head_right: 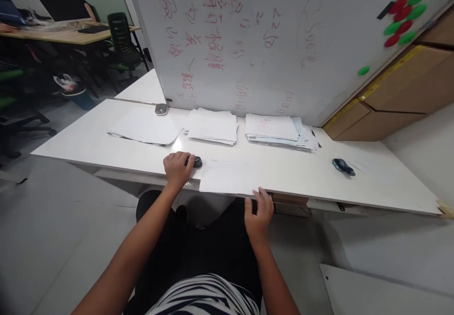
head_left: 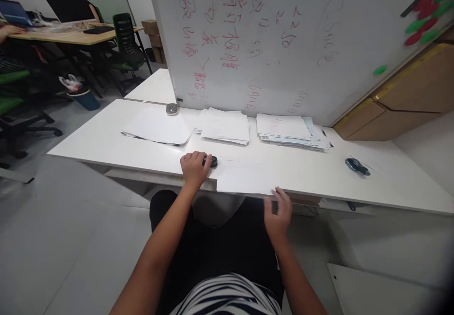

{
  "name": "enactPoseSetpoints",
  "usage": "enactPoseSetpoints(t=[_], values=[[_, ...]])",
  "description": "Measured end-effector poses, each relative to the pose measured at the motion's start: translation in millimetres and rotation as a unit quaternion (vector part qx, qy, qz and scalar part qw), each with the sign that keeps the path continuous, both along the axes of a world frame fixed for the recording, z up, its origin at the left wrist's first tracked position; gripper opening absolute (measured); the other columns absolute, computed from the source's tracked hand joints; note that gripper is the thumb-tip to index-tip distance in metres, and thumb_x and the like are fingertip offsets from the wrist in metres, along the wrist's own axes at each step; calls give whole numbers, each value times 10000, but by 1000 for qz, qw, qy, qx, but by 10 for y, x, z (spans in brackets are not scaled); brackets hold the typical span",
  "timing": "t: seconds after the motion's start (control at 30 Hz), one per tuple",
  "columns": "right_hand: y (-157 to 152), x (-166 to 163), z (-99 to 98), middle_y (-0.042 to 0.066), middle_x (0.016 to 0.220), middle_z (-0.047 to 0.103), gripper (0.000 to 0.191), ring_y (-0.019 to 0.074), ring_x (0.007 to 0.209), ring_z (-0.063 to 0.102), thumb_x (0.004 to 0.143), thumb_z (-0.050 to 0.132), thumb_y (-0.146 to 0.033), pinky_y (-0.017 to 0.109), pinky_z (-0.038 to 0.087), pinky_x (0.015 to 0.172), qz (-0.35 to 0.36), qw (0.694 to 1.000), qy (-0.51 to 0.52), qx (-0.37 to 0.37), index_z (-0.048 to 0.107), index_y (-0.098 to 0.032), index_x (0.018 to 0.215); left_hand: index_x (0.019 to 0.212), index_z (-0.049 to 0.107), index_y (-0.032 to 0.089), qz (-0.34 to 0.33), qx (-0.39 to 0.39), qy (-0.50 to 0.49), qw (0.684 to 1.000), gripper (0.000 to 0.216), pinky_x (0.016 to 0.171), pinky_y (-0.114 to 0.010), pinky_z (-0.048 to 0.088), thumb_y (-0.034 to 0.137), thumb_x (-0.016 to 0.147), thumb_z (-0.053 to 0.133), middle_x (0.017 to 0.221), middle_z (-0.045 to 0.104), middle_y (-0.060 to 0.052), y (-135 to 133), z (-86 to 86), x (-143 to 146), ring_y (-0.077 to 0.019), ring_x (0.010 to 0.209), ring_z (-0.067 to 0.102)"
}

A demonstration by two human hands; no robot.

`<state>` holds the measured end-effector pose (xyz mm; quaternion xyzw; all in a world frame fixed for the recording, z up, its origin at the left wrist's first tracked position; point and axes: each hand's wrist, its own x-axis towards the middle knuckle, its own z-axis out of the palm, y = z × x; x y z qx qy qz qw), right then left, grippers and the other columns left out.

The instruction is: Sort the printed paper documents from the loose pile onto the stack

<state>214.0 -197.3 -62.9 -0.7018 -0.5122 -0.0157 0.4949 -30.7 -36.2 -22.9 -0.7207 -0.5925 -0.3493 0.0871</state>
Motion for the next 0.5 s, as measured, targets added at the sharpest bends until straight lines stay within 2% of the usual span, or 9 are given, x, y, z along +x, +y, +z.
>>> enactPoseSetpoints(t=[0.07,0.1,0.17,0.2,0.23,0.3,0.37,0.43,0.5], values=[[12,62,7,119,1193,612,403,259,1141,567,865,483,-521,460,447,951,-60,965,253,-16,558,-210,1110,855,651,215,5,-3,2,1000,320,841,-387,290,429,916,421,852,667,-67,-13,-5,2,-234,880,531],[42,117,33,107,1137,634,425,252,1083,602,857,462,-569,431,494,878,-35,925,374,-58,551,-224,1087,855,653,212,7,-6,2,1000,329,843,-390,293,429,918,415,848,666,-70,-14,-6,3,-234,878,532],[133,255,111,92,1000,676,447,241,946,659,825,460,-642,375,536,734,79,816,547,-171,562,-242,997,858,658,208,11,-18,2,1000,348,850,-399,301,436,921,403,843,663,-76,3,-1,4,-240,883,536],[185,322,153,89,937,689,431,229,870,674,806,497,-644,340,535,668,131,767,589,-218,568,-240,938,861,660,206,10,-26,0,1000,357,860,-406,306,440,922,397,849,663,-81,18,8,4,-244,894,538],[233,380,189,86,885,697,400,209,789,677,784,558,-622,301,519,605,164,736,608,-247,569,-233,879,873,664,206,6,-33,-3,999,363,877,-415,307,442,923,392,871,664,-87,34,21,4,-250,916,541],[296,456,231,74,806,704,348,158,641,644,719,696,-525,230,448,494,182,732,603,-261,559,-215,798,964,662,206,-1,-35,-15,999,361,953,-452,283,444,921,393,1015,657,-111,32,50,6,-273,1029,527],[289,484,226,60,737,701,356,121,558,593,666,762,-472,195,364,430,181,767,562,-251,566,-194,771,1133,610,195,-5,-14,-37,999,396,1050,-517,191,460,904,425,1267,552,-155,-72,59,12,-317,1225,426],[200,497,195,54,686,692,394,115,540,572,657,753,-509,194,327,420,197,795,512,-259,599,-170,784,1266,517,172,-23,9,-74,997,510,1099,-567,88,490,870,476,1452,352,-191,-323,16,30,-351,1373,244],[48,519,171,54,682,691,411,124,561,580,694,708,-542,207,351,457,229,800,474,-289,632,-154,808,1285,484,177,-68,-2,-139,988,542,1125,-552,86,503,852,499,1503,259,-181,-684,-86,57,-332,1411,179]])
